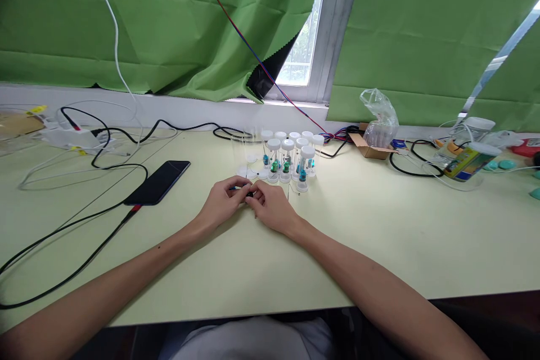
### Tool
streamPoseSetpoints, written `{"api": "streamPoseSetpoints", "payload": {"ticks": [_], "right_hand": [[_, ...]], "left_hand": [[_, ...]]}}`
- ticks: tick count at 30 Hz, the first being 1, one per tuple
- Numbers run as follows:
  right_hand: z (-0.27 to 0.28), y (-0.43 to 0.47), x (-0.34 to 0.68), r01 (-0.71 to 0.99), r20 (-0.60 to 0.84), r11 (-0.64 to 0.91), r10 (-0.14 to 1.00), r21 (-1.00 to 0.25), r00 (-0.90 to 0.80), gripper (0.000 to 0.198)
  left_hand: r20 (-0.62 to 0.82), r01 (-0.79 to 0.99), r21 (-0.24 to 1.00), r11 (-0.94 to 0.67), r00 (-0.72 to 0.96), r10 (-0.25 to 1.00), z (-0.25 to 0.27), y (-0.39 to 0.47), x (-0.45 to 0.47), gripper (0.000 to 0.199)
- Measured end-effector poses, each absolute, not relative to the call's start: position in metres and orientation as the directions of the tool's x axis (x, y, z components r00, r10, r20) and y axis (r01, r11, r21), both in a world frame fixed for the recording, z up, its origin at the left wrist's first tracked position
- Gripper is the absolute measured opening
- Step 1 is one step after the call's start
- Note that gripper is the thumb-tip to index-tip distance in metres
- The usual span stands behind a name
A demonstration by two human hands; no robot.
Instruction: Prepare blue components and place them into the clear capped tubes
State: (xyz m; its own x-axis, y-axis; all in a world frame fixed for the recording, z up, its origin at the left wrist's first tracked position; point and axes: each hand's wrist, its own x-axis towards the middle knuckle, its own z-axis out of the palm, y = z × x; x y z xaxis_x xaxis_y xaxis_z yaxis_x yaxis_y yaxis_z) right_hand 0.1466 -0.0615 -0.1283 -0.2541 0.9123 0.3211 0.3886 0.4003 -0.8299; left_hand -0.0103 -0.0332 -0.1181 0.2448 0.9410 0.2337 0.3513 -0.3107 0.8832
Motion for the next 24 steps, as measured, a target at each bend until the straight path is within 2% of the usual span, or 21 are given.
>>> {"api": "streamPoseSetpoints", "payload": {"ticks": [24], "right_hand": [[-0.1275, -0.0624, 0.1466, 0.373, 0.353, 0.413, 0.909, -0.831, -0.222, 0.010]], "left_hand": [[0.262, 0.330, 0.887, -0.324, 0.220, 0.940, -0.1179, -0.0333, -0.0096, 0.023]]}}
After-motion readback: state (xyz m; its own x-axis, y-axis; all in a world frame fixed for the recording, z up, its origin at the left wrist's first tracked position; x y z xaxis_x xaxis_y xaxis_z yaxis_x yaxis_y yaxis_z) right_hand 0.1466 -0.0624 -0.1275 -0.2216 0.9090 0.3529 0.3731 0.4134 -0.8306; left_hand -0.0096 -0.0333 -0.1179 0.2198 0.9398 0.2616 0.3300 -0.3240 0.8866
